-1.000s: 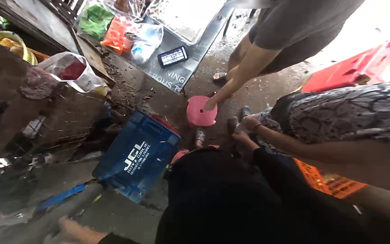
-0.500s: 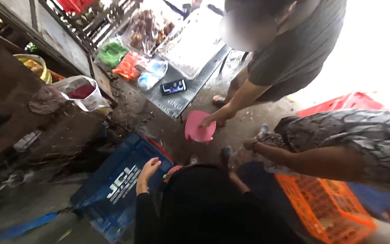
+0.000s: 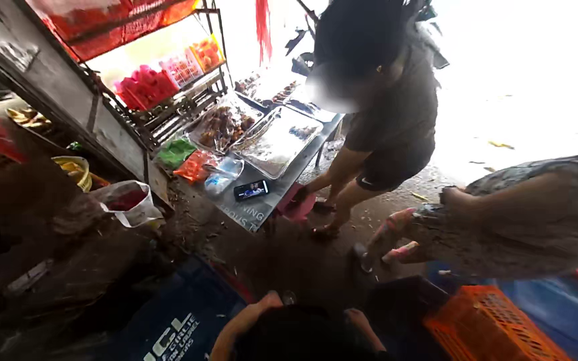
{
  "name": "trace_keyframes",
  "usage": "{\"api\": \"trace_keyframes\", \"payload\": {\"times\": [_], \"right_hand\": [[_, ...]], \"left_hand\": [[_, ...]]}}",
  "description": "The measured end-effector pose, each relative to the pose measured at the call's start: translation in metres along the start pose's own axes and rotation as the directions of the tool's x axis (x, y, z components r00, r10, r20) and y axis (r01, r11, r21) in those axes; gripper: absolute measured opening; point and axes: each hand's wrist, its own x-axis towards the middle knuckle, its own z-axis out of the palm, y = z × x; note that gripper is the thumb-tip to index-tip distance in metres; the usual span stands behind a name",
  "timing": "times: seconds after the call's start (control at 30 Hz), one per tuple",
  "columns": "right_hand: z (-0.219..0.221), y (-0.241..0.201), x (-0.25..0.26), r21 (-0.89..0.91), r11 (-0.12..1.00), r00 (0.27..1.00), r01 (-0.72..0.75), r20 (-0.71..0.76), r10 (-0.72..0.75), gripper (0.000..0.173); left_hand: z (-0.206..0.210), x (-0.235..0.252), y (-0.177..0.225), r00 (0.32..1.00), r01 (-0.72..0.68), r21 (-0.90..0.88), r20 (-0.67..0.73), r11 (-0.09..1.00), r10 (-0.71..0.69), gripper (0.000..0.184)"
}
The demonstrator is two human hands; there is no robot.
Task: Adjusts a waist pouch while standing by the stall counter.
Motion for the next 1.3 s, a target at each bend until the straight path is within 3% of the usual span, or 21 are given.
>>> {"api": "trace_keyframes", "payload": {"times": [0.07, 0.13, 0.27, 0.37, 0.5, 0.6, 0.73, 0.83, 0.87, 0.93, 1.03, 1.07, 1.13, 1.2, 1.3], "right_hand": [[0.003, -0.007, -0.008, -0.079, 0.997, 1.0, 0.025, 0.011, -0.024, 0.037], [0.007, -0.011, -0.01, -0.129, 0.985, 0.992, 0.116, 0.07, -0.108, 0.035], [0.015, -0.049, -0.025, -0.141, 0.916, 0.922, 0.376, 0.151, -0.356, 0.034], [0.019, -0.109, -0.055, -0.189, 0.851, 0.868, 0.49, 0.199, -0.455, 0.036], [0.029, -0.205, -0.078, -0.116, 0.707, 0.669, 0.698, 0.458, -0.585, 0.035], [0.053, -0.283, -0.088, -0.152, 0.601, 0.496, 0.784, 0.736, -0.461, 0.035], [0.083, -0.349, -0.12, -0.273, 0.311, 0.377, 0.91, 0.857, -0.351, 0.034], [0.08, -0.364, -0.126, -0.285, 0.313, 0.388, 0.906, 0.853, -0.348, 0.035], [0.077, -0.359, -0.12, -0.306, 0.35, 0.427, 0.885, 0.833, -0.352, 0.036], [0.069, -0.341, -0.102, -0.394, 0.448, 0.552, 0.802, 0.776, -0.305, 0.038], [0.06, -0.317, -0.09, -0.52, 0.677, 0.738, 0.521, 0.673, -0.051, 0.059], [0.06, -0.312, -0.094, -0.515, 0.738, 0.755, 0.436, 0.656, 0.012, 0.064], [0.062, -0.3, -0.098, -0.446, 0.818, 0.745, 0.364, 0.666, 0.032, 0.058], [0.067, -0.285, -0.098, -0.384, 0.832, 0.728, 0.401, 0.685, -0.034, 0.048], [0.066, -0.274, -0.106, -0.359, 0.791, 0.702, 0.496, 0.701, -0.122, 0.042]], "left_hand": [[-0.015, -0.003, -0.013, 0.985, -0.078, 0.185, -0.14, 0.98, 0.105, 0.048], [-0.024, -0.013, -0.017, 0.965, -0.121, 0.244, -0.2, 0.962, 0.172, 0.042], [-0.05, -0.029, -0.016, 0.982, -0.13, 0.26, -0.099, 0.957, 0.16, 0.036], [-0.059, -0.024, -0.025, 0.979, -0.165, 0.205, -0.083, 0.965, 0.185, 0.034], [-0.071, -0.007, -0.01, 0.957, -0.239, 0.17, -0.125, 0.956, 0.261, 0.035], [-0.092, 0.006, 0.012, 0.966, -0.233, 0.14, -0.082, 0.962, 0.246, 0.034], [-0.118, 0.004, 0.014, 0.968, -0.245, -0.111, -0.089, 0.963, 0.236, 0.033], [-0.124, 0.002, -0.009, 0.968, -0.247, -0.334, -0.135, 0.91, 0.213, 0.063], [-0.121, 0.003, -0.018, 0.973, -0.218, -0.383, -0.152, 0.897, 0.172, 0.066], [-0.113, 0.006, -0.037, 0.985, -0.138, -0.448, -0.156, 0.883, 0.075, 0.058], [-0.105, 0.006, -0.046, 0.989, -0.095, -0.466, -0.142, 0.879, 0.032, 0.055], [-0.104, 0.004, -0.042, 0.991, -0.065, -0.465, -0.136, 0.883, 0.001, 0.054], [-0.105, 0.003, -0.025, 0.991, 0.0, -0.432, -0.12, 0.902, -0.057, 0.042], [-0.108, 0.005, -0.006, 0.992, 0.038, -0.348, -0.099, 0.937, -0.077, 0.027], [-0.111, 0.0, 0.002, 0.995, -0.017, -0.197, -0.1, 0.98, -0.002, 0.014]]}}
